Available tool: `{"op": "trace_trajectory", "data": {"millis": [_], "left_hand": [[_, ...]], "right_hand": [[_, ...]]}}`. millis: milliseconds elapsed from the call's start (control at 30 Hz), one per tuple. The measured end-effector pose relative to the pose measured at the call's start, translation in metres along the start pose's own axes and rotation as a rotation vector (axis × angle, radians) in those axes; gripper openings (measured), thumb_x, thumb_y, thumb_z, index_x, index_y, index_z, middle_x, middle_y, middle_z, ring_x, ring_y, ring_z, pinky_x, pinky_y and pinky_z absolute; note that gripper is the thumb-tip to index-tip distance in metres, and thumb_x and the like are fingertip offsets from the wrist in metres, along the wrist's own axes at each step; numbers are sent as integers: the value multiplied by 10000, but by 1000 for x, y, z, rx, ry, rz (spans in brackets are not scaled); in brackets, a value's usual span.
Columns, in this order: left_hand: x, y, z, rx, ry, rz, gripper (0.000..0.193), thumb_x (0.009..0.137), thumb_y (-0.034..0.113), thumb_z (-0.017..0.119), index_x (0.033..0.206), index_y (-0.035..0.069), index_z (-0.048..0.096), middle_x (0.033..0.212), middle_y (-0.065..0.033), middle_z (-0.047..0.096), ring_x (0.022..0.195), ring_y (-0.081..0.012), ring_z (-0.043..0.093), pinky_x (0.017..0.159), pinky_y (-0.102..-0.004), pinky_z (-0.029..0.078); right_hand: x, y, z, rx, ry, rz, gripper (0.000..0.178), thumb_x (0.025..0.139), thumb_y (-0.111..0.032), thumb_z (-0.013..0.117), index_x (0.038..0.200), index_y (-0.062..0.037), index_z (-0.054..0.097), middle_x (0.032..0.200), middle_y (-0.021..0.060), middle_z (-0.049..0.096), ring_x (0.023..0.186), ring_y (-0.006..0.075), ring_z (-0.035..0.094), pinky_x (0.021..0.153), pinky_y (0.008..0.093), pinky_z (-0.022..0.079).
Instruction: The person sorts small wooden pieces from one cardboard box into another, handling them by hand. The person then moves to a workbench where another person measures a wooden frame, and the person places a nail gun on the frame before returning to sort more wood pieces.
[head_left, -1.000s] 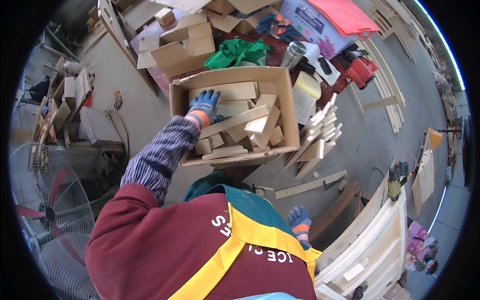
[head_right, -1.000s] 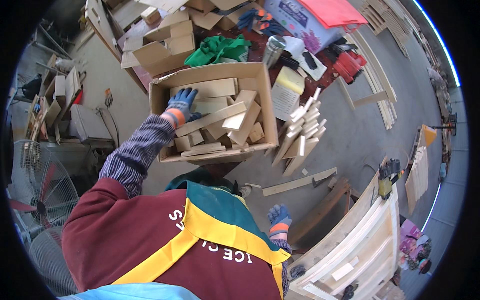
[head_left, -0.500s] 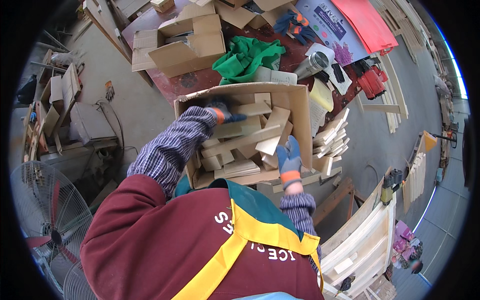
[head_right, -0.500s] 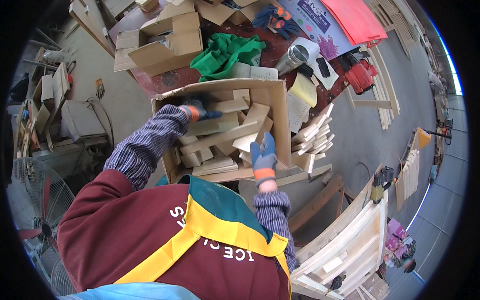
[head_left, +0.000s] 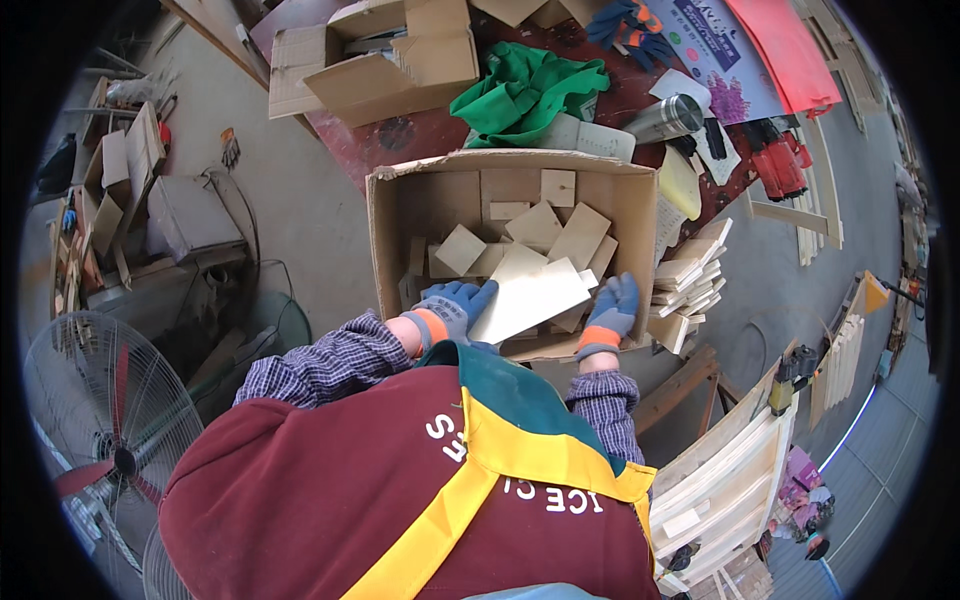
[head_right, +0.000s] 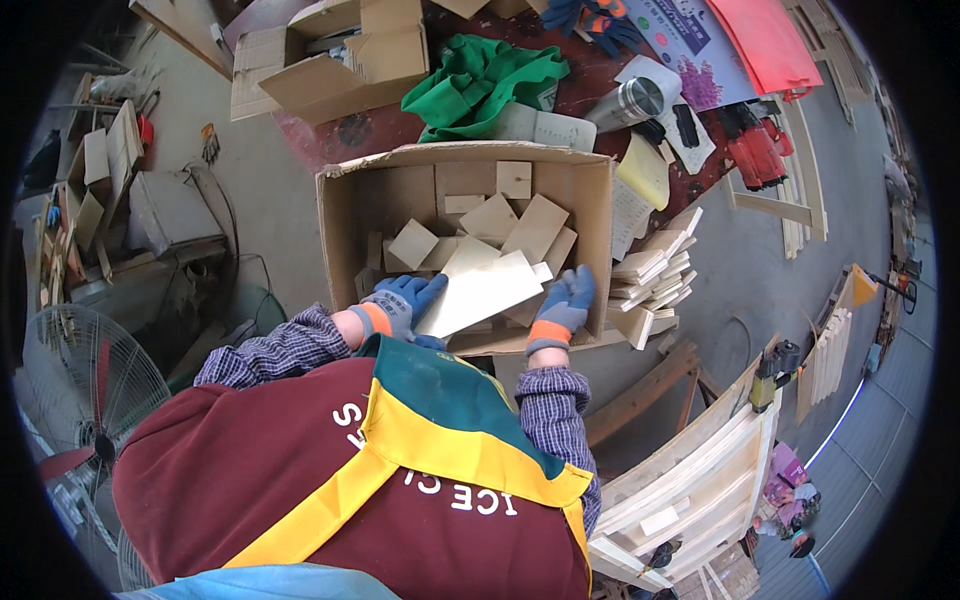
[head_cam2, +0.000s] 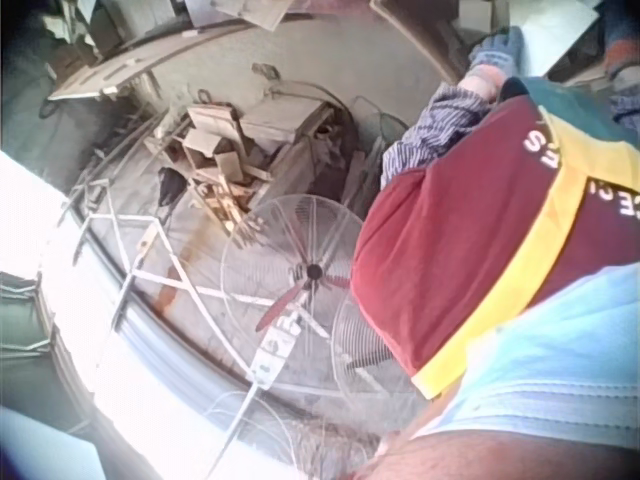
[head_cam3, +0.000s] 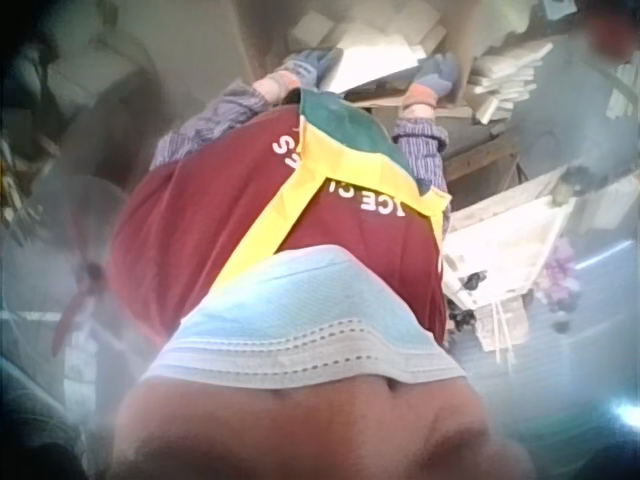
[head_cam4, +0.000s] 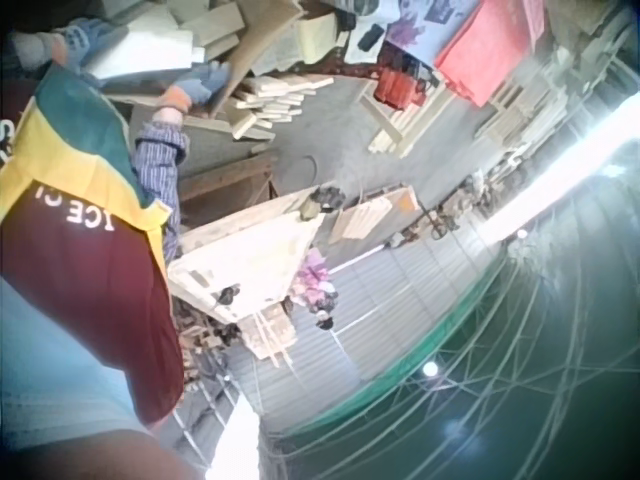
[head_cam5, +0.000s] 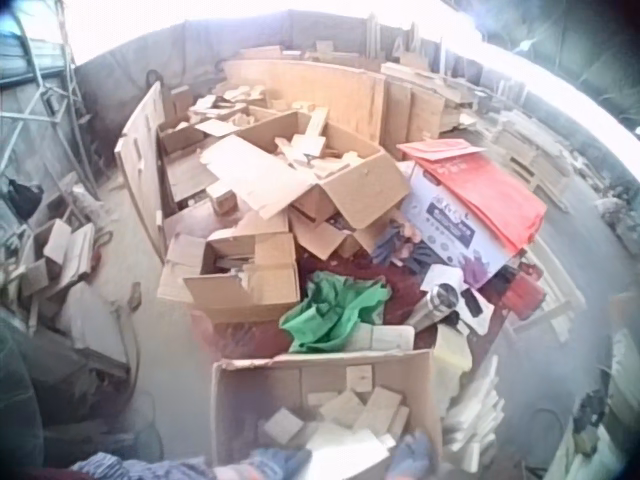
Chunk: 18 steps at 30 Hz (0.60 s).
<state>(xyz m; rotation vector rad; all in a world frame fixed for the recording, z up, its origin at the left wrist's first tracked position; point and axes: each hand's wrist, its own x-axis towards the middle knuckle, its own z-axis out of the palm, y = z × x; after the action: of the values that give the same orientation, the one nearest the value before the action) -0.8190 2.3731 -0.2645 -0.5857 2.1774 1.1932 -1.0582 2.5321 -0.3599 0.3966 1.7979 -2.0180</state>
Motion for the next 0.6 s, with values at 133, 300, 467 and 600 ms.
{"op": "trace_trajectory", "data": {"millis": [133,300,467,600], "left_hand": [[5,-9,16,19,46,104,1110,711,667,660,1528,114,151,1440,-207,375,1335,-425,341,1126,-506,211],[7,-11,21,113,71,137,975,754,488,654,1519,115,179,1420,-187,408,1299,-381,407,1102,-484,260],[-1,-16,23,-111,222,153,895,769,546,664,1468,104,320,1382,-191,447,1275,-378,427,1076,-464,324],[10,-31,6,-134,771,-121,671,814,406,687,1366,103,457,1333,-213,480,1166,-415,494,983,-469,433]], "right_hand": [[-16,-44,49,-710,-513,-458,422,893,-96,582,1304,-21,518,1210,136,609,1096,258,584,952,380,463],[-7,-37,151,-1721,-1111,-784,505,845,-154,565,1344,-138,490,1297,132,555,1212,292,507,1006,456,406],[-3,-7,183,-2155,-1284,-863,465,871,-164,523,1335,-170,490,1324,110,531,1236,276,479,1026,467,376],[2,-25,175,-2159,-1329,-715,532,758,-169,701,1266,-164,544,1234,113,599,1153,319,539,993,452,423]]}}
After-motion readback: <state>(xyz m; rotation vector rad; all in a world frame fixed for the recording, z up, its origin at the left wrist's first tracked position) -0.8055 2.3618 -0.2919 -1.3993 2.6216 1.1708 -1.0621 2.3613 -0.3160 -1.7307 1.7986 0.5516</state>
